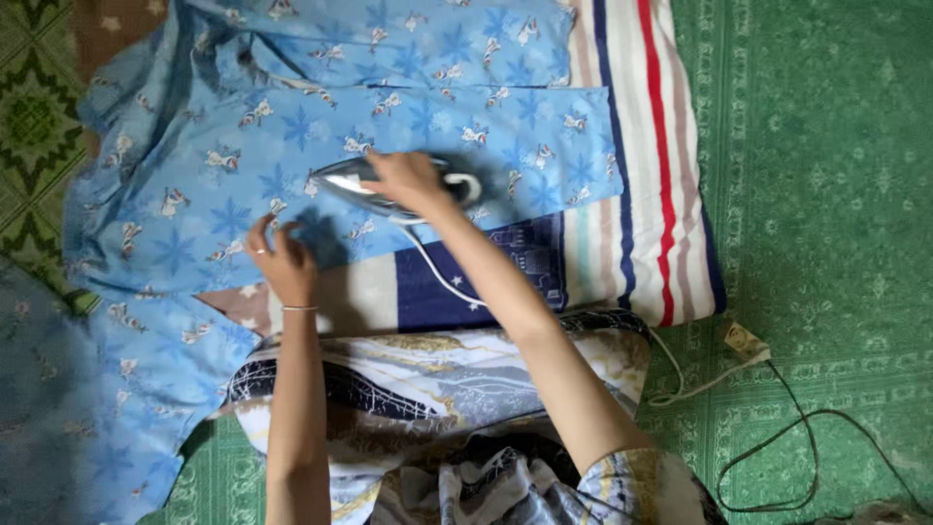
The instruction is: The person irons a light blue patterned shirt laid out on a bed. They use an electric iron to smooth the fabric, frequently adjusting and folding the shirt to access different sections.
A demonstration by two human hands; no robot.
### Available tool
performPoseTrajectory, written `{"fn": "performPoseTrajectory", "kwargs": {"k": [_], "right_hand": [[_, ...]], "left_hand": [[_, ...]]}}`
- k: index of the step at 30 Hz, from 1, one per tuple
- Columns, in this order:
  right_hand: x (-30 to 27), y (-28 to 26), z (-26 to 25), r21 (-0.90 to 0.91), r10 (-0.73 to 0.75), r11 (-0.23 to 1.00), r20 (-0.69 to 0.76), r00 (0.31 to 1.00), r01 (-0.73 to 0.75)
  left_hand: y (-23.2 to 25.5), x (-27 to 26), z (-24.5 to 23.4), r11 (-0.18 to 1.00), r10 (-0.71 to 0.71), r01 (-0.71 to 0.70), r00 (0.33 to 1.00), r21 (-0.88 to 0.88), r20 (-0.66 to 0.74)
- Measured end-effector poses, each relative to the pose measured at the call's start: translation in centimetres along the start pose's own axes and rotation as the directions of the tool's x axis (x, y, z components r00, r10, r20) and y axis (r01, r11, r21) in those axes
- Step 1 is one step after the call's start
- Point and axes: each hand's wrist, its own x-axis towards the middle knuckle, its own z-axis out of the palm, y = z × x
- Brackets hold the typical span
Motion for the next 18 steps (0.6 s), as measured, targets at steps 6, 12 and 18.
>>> {"fn": "performPoseTrajectory", "kwargs": {"k": [6, 12, 18], "right_hand": [[-7.1, 8.9, -10.3, -0.142, 0.502, 0.864, 0.165, 0.849, -0.483], [-12.4, 14.2, -13.4, -0.266, 0.589, 0.752, -0.138, 0.796, -0.603], [-7.0, 13.4, -11.5, -0.273, 0.540, 0.800, -0.062, 0.839, -0.535]], "left_hand": [[5.5, -1.1, 5.6, 0.985, -0.083, 0.056, 0.983, 0.161, 0.163], [6.5, -1.1, 6.3, 0.929, -0.213, 0.117, 0.946, 0.352, 0.247], [6.4, -1.1, 6.8, 0.909, -0.226, 0.117, 0.944, 0.400, 0.238]]}}
